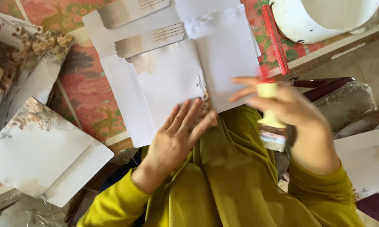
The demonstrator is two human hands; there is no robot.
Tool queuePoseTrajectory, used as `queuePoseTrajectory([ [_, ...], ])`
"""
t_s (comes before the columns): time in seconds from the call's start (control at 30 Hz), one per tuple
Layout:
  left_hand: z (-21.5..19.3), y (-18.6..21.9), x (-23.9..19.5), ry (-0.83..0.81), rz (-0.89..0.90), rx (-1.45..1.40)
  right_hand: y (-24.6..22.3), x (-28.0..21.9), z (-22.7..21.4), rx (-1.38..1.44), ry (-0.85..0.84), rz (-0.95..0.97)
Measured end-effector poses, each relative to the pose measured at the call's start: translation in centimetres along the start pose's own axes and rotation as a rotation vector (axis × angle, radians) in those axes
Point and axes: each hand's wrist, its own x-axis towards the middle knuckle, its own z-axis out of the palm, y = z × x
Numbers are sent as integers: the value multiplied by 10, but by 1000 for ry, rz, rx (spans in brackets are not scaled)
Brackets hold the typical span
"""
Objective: The person applies glue to the edges of a white paper sheet using a brush and then folds the paper over to adhere it to a floral-patterned surface. The person repeats this process on multiple sheets, smoothing them down with their hands.
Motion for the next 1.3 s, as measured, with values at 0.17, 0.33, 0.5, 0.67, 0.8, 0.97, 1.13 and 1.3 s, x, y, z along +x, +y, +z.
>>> queuePoseTrajectory([
  [0.17, -74, -10, 17, 167, 65, 51, 87, -60, -59, 299, 690, -79],
  [0.33, -24, -14, 11, 154, 30, 321, 156, -92, -43, 528, 1160, -506],
  [0.5, 24, -11, -8, 96, -25, 282, 175, -82, 37, 94, 1135, -713],
  [0.67, 27, -7, -4, 117, -11, 288, 156, -55, 77, -580, 712, -939],
  [0.8, 27, -6, -3, 88, -46, 314, 210, -67, 58, -558, 730, -930],
  [0.97, 25, -2, -2, 78, -47, 303, 174, -80, 68, -465, 829, -1002],
  [1.13, 24, 1, 0, 67, -30, 295, 148, -49, 69, -533, 679, -1058],
  [1.3, 24, 0, 1, 63, -22, 307, 220, -81, 31, -424, 722, -798],
])
